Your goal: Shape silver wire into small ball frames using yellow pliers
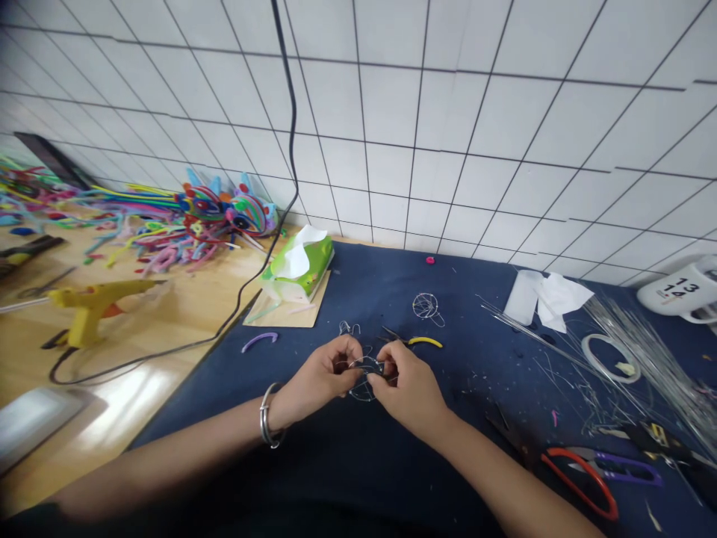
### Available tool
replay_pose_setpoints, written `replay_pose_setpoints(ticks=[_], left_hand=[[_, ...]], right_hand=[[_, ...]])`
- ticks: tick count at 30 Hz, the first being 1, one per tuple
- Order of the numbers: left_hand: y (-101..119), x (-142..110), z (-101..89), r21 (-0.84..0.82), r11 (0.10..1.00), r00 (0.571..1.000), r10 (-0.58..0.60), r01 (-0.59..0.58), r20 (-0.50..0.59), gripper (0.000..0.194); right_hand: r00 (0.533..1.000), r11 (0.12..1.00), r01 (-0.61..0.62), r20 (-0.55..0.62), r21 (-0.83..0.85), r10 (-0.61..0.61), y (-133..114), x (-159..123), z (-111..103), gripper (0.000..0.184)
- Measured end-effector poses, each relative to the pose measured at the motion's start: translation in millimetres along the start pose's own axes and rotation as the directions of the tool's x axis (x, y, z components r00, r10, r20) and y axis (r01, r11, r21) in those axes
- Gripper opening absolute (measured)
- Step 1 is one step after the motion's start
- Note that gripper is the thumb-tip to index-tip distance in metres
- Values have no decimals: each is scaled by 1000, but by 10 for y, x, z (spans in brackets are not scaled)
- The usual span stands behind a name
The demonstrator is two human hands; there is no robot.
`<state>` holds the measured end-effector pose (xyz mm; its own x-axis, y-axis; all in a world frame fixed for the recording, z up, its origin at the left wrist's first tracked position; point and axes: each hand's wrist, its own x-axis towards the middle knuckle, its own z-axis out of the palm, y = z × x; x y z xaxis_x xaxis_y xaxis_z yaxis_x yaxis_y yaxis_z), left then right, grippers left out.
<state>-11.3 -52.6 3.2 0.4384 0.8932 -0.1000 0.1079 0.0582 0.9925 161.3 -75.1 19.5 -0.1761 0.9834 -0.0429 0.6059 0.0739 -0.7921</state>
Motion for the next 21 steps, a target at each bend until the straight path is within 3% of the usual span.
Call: replay_pose_setpoints(ticks=[6, 11, 18, 21], left_hand=[[17, -33, 25, 53, 999, 999, 5, -3, -38, 18], [13, -39, 9, 21, 999, 999, -46, 46, -2, 22], [125, -39, -18, -124, 987, 993, -91, 100, 77, 6], [146, -22, -52, -94, 990, 991, -94, 104, 99, 6]], right_hand=[[998, 998, 18, -65, -57, -21, 13, -25, 74, 19], [997, 998, 30, -72, -53, -34, 5, -29, 94, 18], [997, 996, 18, -74, -85, -24, 23, -33, 107, 18], [999, 997, 1, -47, -77, -4, 25, -32, 102, 16]])
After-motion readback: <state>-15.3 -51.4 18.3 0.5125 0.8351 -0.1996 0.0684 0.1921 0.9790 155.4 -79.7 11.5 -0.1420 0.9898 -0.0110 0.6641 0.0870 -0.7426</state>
